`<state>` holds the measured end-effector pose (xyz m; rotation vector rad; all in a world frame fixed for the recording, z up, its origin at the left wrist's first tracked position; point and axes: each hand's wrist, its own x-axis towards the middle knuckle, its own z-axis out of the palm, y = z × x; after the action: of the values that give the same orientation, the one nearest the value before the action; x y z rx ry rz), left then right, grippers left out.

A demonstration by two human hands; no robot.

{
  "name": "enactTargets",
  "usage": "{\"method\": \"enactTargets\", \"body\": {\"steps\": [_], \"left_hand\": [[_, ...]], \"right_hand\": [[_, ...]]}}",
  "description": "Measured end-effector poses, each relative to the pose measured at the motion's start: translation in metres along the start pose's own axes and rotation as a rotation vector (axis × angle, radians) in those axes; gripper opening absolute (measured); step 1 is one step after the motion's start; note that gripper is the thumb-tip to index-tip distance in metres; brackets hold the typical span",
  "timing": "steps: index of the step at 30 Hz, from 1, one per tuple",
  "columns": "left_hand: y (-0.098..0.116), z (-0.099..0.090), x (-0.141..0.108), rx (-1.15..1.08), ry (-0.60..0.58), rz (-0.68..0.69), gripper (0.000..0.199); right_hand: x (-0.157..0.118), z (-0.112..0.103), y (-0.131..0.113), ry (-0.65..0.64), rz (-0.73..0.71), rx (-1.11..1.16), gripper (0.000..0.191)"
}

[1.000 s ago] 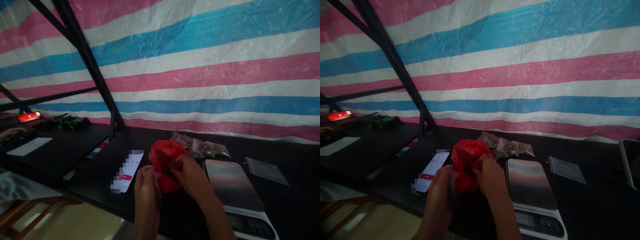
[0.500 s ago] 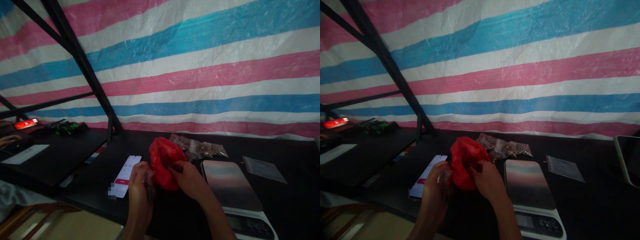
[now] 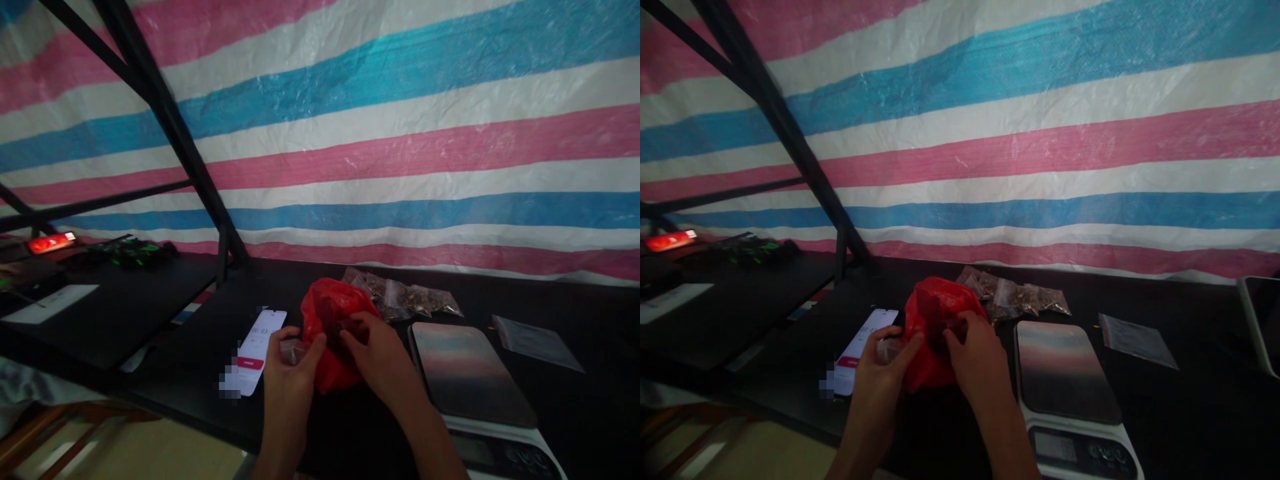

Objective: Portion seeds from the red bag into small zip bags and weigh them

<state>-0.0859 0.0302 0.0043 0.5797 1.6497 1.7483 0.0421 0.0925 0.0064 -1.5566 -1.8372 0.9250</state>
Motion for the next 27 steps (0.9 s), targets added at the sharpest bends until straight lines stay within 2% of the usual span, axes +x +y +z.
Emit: {"method": "enactTargets", "body": {"steps": [4,9,13,17,20,24,27], "left_hand": [[-0.005,0.004,0.002,0.052,-0.053,0.064,0.051],[-0.007,0.003,0.007,-0.083,-0.089,0.003,0.053],[-0.007,0.001,0.012,-0.163,-0.078,-0.030,0.054],[-0.005,-0.001,0.013,-0.226,-0.081,-0.068,0.057],[-0.004,-0.003,0.013,-0.291,-0.078,-0.082,0.058],[-0.004,-0.003,0.013,-0.343,-0.081,-0.063,0.054],[-0.001,-0.002,0.012,-0.356,-0.037,-0.066,0.054]], "right_hand": [[-0.004,0.006,-0.008,0.013,-0.005,-0.154,0.028],[-0.007,0.004,-0.013,0.034,-0.025,-0.250,0.036],[-0.005,0.008,-0.007,-0.019,-0.069,-0.150,0.036],[-0.001,0.010,0.004,-0.041,-0.064,-0.003,0.030],[0.001,0.006,0.009,-0.103,-0.057,0.058,0.025],[-0.001,-0.003,0.006,-0.182,-0.037,0.096,0.023],[-0.005,-0.006,0.003,-0.166,-0.046,0.038,0.024]]}}
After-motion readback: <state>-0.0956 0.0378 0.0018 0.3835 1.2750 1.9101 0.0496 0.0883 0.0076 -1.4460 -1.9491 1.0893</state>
